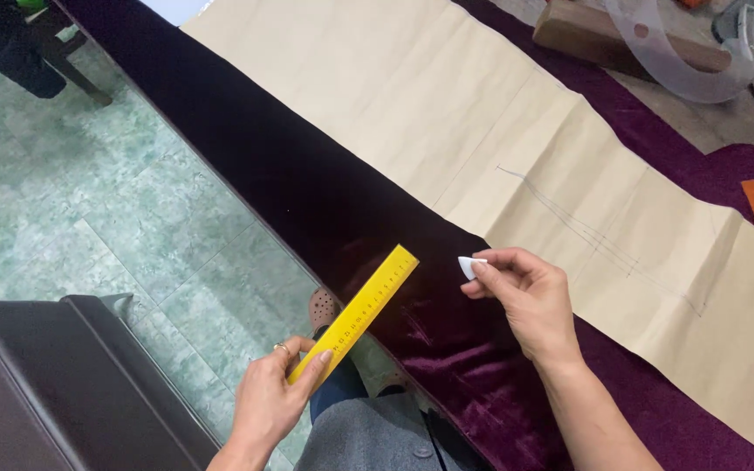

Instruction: The person measures and marks a large piece of dark purple fabric using a yellow ruler and a white marking tool. They also place a beige paper pattern on the fabric to guide the markings. The person repeatedly repositions the ruler to draw straight lines and curves on the fabric surface.

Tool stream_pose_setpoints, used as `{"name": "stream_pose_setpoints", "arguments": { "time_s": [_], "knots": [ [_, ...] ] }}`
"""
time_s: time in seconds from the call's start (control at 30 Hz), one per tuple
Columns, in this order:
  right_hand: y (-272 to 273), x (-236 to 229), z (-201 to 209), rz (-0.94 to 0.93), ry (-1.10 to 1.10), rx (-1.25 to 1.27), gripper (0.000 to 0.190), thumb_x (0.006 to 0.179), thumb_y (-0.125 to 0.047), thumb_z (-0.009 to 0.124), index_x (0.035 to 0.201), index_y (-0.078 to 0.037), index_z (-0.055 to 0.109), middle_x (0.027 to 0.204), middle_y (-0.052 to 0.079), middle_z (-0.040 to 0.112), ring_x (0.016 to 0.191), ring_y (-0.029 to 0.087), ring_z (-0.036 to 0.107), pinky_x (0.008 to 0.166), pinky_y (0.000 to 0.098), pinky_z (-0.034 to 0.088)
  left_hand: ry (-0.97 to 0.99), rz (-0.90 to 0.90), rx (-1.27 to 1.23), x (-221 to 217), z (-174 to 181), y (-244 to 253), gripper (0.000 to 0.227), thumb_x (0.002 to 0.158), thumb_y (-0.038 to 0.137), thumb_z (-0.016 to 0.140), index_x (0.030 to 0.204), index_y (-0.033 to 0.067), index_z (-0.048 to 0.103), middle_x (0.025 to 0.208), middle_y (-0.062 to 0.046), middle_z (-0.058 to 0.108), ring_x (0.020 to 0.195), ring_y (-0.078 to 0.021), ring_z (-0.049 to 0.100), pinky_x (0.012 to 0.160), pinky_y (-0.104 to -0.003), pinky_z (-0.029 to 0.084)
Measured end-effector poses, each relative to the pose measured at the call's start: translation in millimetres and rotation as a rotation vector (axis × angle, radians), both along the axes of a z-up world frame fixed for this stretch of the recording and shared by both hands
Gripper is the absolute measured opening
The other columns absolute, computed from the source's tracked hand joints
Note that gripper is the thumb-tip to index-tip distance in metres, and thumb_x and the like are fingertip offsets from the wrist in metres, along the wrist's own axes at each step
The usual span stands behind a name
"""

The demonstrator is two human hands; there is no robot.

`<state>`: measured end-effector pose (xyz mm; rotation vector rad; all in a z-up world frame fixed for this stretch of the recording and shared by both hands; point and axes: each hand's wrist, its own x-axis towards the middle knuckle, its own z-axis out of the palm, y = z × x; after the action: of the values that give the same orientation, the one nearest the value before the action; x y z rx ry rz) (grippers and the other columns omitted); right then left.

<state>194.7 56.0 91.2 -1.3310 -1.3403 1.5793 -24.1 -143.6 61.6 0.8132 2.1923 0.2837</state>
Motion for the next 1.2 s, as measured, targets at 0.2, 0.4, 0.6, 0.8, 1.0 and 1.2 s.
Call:
{"name": "stream_pose_setpoints", "arguments": {
  "time_s": [0.2,0.4,0.6,0.8,1.0,1.2],
  "knots": [
    [-0.9,-9.8,6.1,0.019,-0.03,-0.003,0.019,0.082,-0.002,0.069,0.1,0.003,0.068,0.083,0.019,0.073,0.071,0.024,0.073,0.075,0.0269,0.059,-0.005,-0.01,0.024,-2.7,0.7,0.9,0.03,0.084,0.056,0.054,0.089,0.0309,0.069,0.052,0.003,0.049,0.048,-0.0122,0.045,0.052,-0.031,0.034],
    [-2.6,-10.5,-4.8,0.029,-0.013,0.031,0.015,0.083,-0.003,0.069,0.097,0.003,0.068,0.08,0.017,0.071,0.071,0.022,0.072,0.073,0.0263,0.06,0.024,-0.025,0.005,-7.9,-3.2,1.2,0.029,0.082,0.057,0.054,0.091,0.0339,0.069,0.057,0.003,0.052,0.055,-0.0156,0.051,0.057,-0.034,0.037],
    [-6.4,-15.0,1.1,0.018,-0.013,0.035,0.013,0.084,-0.003,0.068,0.095,0.003,0.067,0.084,0.016,0.07,0.07,0.023,0.071,0.07,0.0278,0.061,-0.006,-0.011,0.035,-9.2,-1.7,-0.3,0.029,0.083,0.054,0.056,0.092,0.0298,0.07,0.053,0.004,0.049,0.049,-0.0125,0.045,0.052,-0.032,0.034],
    [-6.9,-17.0,-5.6,-0.002,0.018,0.027,0.011,0.087,-0.003,0.064,0.096,0.004,0.064,0.084,0.017,0.066,0.073,0.029,0.074,0.068,0.0302,0.063,-0.019,0.002,0.013,-9.3,-1.0,-0.5,0.029,0.082,0.055,0.056,0.09,0.0305,0.069,0.054,0.004,0.05,0.051,-0.0123,0.045,0.054,-0.031,0.036],
    [-7.7,-20.3,-10.8,0.032,-0.009,0.077,0.012,0.087,-0.003,0.065,0.098,0.003,0.064,0.084,0.015,0.068,0.074,0.022,0.072,0.072,0.0262,0.061,-0.041,-0.005,0.006,-10.6,-0.1,0.3,0.03,0.083,0.055,0.055,0.09,0.03,0.069,0.053,0.004,0.048,0.05,-0.012,0.044,0.053,-0.03,0.035],
    [-9.9,-27.3,-16.3,0.067,-0.079,0.099,0.009,0.086,-0.004,0.067,0.094,0.0,0.067,0.081,0.011,0.071,0.07,0.017,0.071,0.071,0.0228,0.06,-0.048,0.006,-0.026,-12.5,-1.7,1.0,0.029,0.082,0.056,0.056,0.089,0.0311,0.069,0.059,0.004,0.052,0.054,-0.0132,0.048,0.057,-0.031,0.037]
  ]
}}
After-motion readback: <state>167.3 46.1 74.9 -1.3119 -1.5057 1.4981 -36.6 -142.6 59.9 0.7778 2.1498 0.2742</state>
